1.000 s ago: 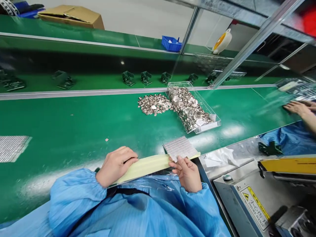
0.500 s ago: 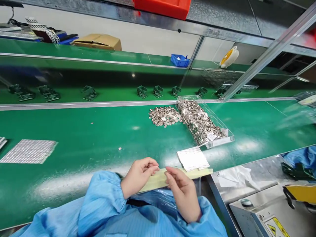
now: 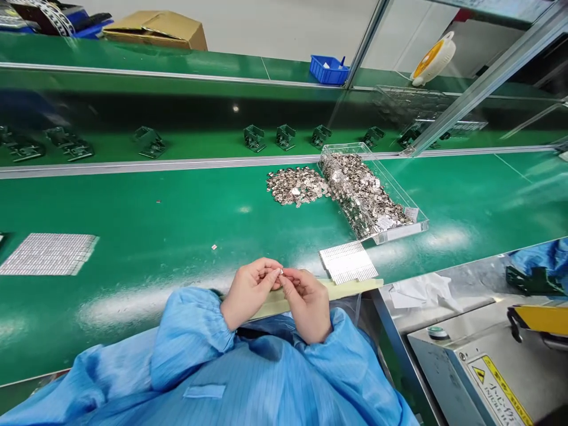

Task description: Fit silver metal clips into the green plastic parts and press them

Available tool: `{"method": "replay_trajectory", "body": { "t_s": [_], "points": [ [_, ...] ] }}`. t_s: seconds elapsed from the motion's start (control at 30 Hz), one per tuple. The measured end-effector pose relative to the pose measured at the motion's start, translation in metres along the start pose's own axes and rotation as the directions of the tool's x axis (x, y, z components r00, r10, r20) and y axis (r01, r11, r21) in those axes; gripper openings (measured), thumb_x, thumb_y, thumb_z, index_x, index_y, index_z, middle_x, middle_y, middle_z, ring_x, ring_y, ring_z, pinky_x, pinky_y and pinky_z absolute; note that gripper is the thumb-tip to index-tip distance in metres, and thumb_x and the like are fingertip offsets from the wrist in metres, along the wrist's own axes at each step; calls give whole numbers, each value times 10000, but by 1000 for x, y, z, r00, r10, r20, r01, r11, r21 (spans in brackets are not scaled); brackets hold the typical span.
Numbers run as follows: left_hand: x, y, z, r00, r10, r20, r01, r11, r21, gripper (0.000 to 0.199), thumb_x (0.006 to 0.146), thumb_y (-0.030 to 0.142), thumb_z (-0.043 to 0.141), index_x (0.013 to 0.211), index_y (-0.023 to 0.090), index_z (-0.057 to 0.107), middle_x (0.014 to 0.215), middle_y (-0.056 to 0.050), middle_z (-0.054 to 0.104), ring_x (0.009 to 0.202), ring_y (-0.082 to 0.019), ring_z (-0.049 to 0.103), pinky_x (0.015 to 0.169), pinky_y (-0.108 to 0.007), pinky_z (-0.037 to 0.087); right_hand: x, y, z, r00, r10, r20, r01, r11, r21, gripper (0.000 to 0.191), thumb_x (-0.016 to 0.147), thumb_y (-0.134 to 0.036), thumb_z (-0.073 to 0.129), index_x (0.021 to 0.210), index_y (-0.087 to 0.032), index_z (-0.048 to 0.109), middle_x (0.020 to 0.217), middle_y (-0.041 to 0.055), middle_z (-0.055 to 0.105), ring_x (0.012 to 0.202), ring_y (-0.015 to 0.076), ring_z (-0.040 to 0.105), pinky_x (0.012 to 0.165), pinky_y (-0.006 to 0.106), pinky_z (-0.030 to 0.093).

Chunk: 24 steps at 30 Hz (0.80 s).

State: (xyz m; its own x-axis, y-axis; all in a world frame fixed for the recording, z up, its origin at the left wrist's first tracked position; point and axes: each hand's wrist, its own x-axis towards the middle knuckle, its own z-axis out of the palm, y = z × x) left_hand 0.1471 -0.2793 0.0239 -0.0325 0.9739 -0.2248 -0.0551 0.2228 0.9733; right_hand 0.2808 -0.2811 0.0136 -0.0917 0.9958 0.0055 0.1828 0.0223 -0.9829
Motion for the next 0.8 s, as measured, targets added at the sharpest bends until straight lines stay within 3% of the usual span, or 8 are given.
{"method": "replay_trajectory", "body": {
  "t_s": [0.2,0.3,0.37,0.47,0.6,0.67,0.73,0.8],
  "points": [
    [-8,-7,-2,995,89,33,-94,972,217,242,879,334,528,960,153,665,865,-61,734,774,-162,703,722,-262,583,3,4,4,997,72,-10,-72,997,-41,179,836,-324,593,831,-161,669,737,55,651,633,168,607,595,288,515],
    [-18,-9,-16,989,98,108,-131,923,362,260,906,321,499,1045,178,667,867,-50,746,788,-171,708,730,-274,573,3,-2,1,988,91,126,-75,989,-125,137,810,-274,575,758,-166,640,648,24,607,542,141,541,502,247,442],
    [-23,-8,-34,991,86,100,-119,910,397,272,919,339,492,1074,190,660,866,-47,751,793,-170,712,734,-275,573,3,-7,-1,973,37,230,21,969,-246,136,815,-236,553,726,-172,634,624,7,567,520,129,505,484,237,398],
    [-22,3,-75,986,155,-56,-112,881,460,301,926,394,486,1055,187,662,902,-63,753,786,-173,711,739,-282,571,5,-13,-3,947,-57,318,198,880,-432,175,830,-181,509,700,-178,626,662,11,545,532,128,508,509,245,386],
    [3,49,-151,870,367,-330,-64,747,661,314,883,441,535,998,190,684,995,-71,741,889,-208,688,787,-295,543,9,-11,-5,925,-152,349,324,795,-512,220,862,-183,479,693,-198,619,710,28,569,572,149,570,522,255,416],
    [25,80,-194,824,409,-392,68,615,786,303,866,425,547,1011,202,693,1039,-56,729,901,-214,670,814,-300,523,9,-6,-5,906,-237,350,398,758,-516,231,889,-199,467,720,-206,624,747,37,590,600,154,608,555,256,455],
    [54,108,-236,808,396,-437,232,468,853,313,856,396,558,1066,202,686,1071,-57,713,907,-222,655,876,-330,498,5,2,-5,872,-342,349,485,697,-529,224,917,-221,466,775,-207,639,780,44,603,598,150,628,571,255,475],
    [89,128,-272,800,369,-473,326,394,859,376,831,374,600,1140,167,657,1118,-102,687,983,-260,635,927,-374,472,0,11,-5,850,-408,333,525,617,-586,205,937,-253,484,845,-207,661,809,56,620,583,152,636,551,260,474]
  ]
}}
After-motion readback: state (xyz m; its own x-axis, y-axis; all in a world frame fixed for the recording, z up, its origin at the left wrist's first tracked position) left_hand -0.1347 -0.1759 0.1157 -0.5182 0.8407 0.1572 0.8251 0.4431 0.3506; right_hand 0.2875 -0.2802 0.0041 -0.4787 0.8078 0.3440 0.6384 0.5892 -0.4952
